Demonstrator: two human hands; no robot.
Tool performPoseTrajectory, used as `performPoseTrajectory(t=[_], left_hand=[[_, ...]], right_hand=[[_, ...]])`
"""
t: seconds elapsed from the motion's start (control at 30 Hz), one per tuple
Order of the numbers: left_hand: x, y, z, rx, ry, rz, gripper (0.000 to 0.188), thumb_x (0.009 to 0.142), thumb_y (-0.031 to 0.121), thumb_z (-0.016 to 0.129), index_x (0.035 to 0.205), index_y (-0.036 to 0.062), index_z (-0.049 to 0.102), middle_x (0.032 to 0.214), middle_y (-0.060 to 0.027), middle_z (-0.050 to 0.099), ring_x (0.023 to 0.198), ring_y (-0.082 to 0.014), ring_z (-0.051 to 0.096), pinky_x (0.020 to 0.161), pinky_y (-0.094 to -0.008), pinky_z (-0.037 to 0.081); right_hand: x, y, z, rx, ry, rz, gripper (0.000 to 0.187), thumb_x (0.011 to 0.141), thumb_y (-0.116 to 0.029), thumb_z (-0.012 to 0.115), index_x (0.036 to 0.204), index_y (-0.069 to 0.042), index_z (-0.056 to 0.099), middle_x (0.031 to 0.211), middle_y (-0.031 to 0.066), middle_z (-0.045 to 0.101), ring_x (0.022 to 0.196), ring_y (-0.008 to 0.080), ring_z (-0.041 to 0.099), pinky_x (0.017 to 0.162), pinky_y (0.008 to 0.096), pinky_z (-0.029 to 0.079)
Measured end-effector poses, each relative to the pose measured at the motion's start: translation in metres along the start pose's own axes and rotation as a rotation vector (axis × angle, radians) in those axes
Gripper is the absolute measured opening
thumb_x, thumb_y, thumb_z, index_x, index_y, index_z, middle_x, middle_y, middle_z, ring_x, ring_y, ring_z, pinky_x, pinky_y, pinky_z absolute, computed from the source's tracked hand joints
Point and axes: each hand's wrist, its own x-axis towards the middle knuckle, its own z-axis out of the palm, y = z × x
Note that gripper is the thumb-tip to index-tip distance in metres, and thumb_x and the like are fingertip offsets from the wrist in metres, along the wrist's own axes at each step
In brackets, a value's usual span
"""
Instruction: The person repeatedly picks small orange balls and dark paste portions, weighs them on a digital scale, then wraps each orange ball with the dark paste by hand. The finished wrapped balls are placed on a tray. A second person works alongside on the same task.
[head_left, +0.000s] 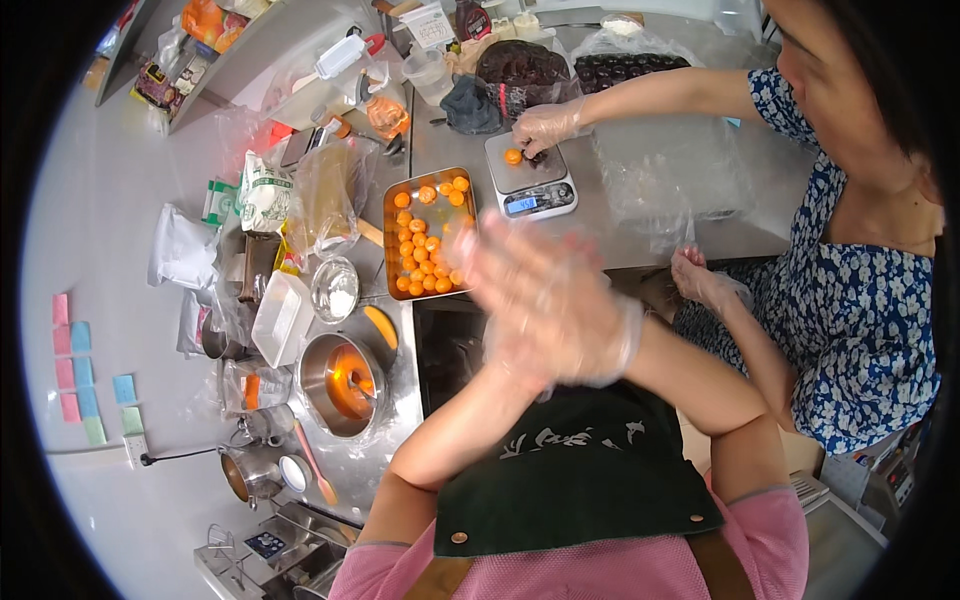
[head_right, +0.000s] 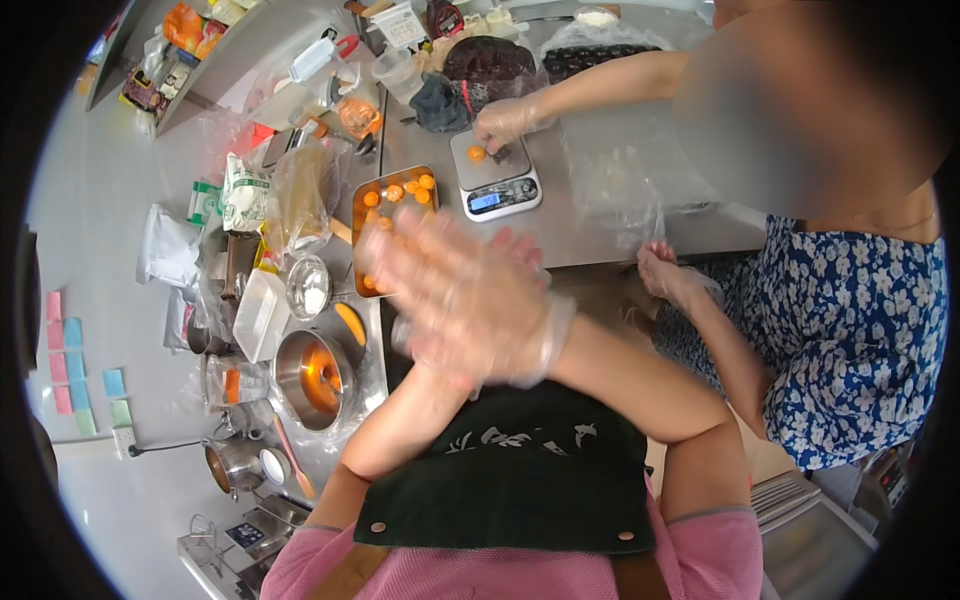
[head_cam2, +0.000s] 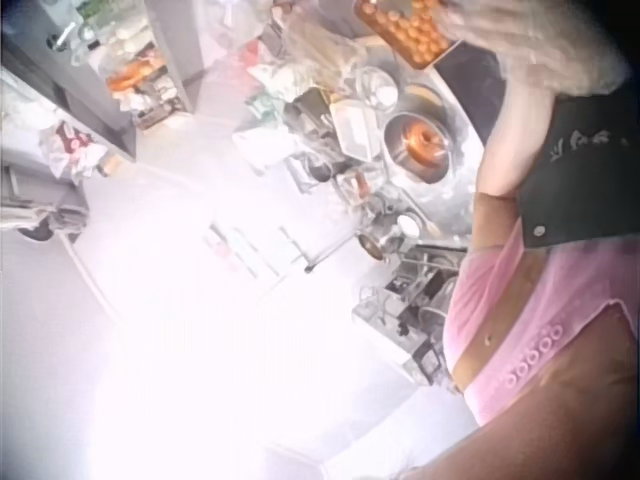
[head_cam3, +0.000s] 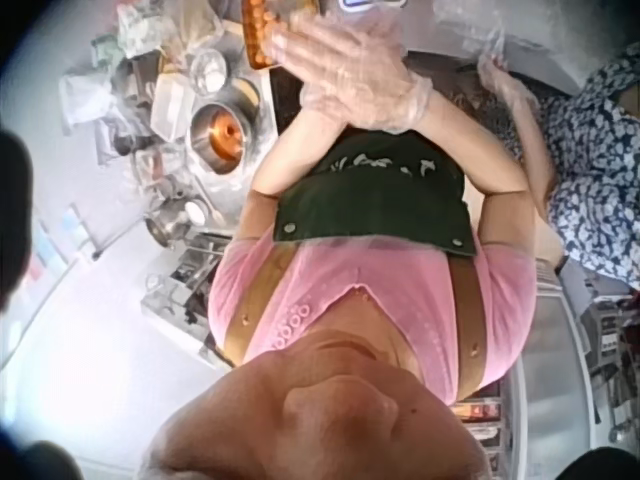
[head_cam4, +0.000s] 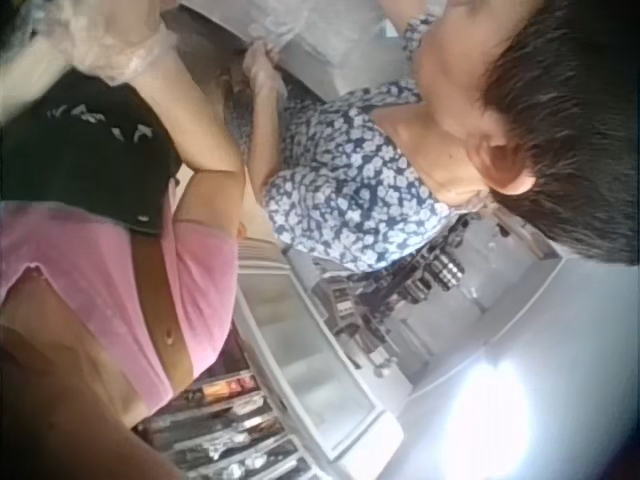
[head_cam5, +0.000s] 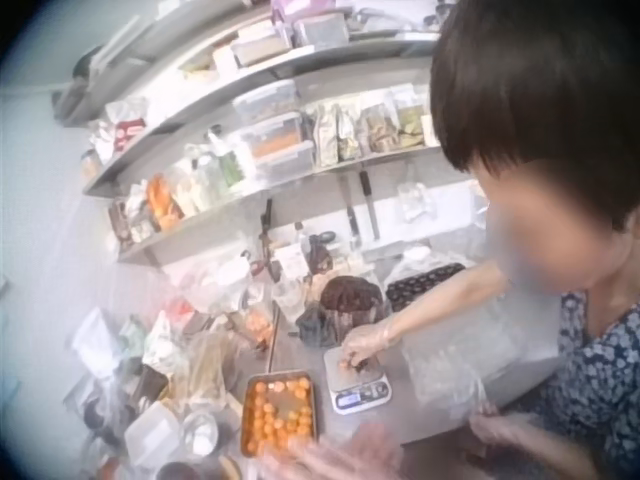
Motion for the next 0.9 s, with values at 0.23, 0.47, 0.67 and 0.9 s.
performPoseTrajectory(t=[0.23,0.47,0.67,0.9], left_hand=[[0.011,-0.036,-0.03,-0.137,-0.154,0.249,0.057,0.096,0.037,0.044,0.146,0.017,0.024,0.15,-0.0087,0.027,0.137,-0.0287,0.028,0.109,-0.0471,0.029],[0.013,0.002,0.0,0.117,0.046,-0.04,0.055,0.096,0.039,0.044,0.144,0.0182,0.028,0.148,-0.0055,0.03,0.136,-0.0232,0.029,0.111,-0.0427,0.026],[0.029,-0.005,-0.062,-0.151,-0.257,0.024,0.058,0.097,0.047,0.033,0.147,0.0199,0.021,0.151,-0.0032,0.024,0.136,-0.0193,0.028,0.114,-0.0379,0.02],[0.006,0.007,-0.021,0.117,-0.055,-0.037,0.056,0.097,0.032,0.034,0.148,0.0182,0.017,0.154,-0.0033,0.019,0.138,-0.0199,0.025,0.112,-0.0424,0.025]], right_hand=[[0.002,-0.018,0.006,-0.032,0.077,0.079,0.068,0.087,-0.031,0.055,0.143,-0.002,0.029,0.15,0.0197,0.022,0.139,0.041,0.018,0.112,0.0526,0.014],[-0.005,-0.018,0.015,-0.068,-0.033,0.113,0.067,0.086,-0.035,0.052,0.14,-0.001,0.033,0.148,0.0216,0.026,0.138,0.0427,0.021,0.11,0.0564,0.016],[-0.013,-0.013,0.005,-0.099,-0.025,-0.009,0.061,0.084,-0.032,0.056,0.132,0.003,0.042,0.147,0.0215,0.029,0.135,0.0459,0.023,0.11,0.056,0.018],[-0.017,-0.003,0.007,-0.133,-0.073,0.097,0.062,0.086,-0.034,0.052,0.133,0.004,0.042,0.147,0.0257,0.026,0.14,0.0394,0.019,0.112,0.0533,0.014]])
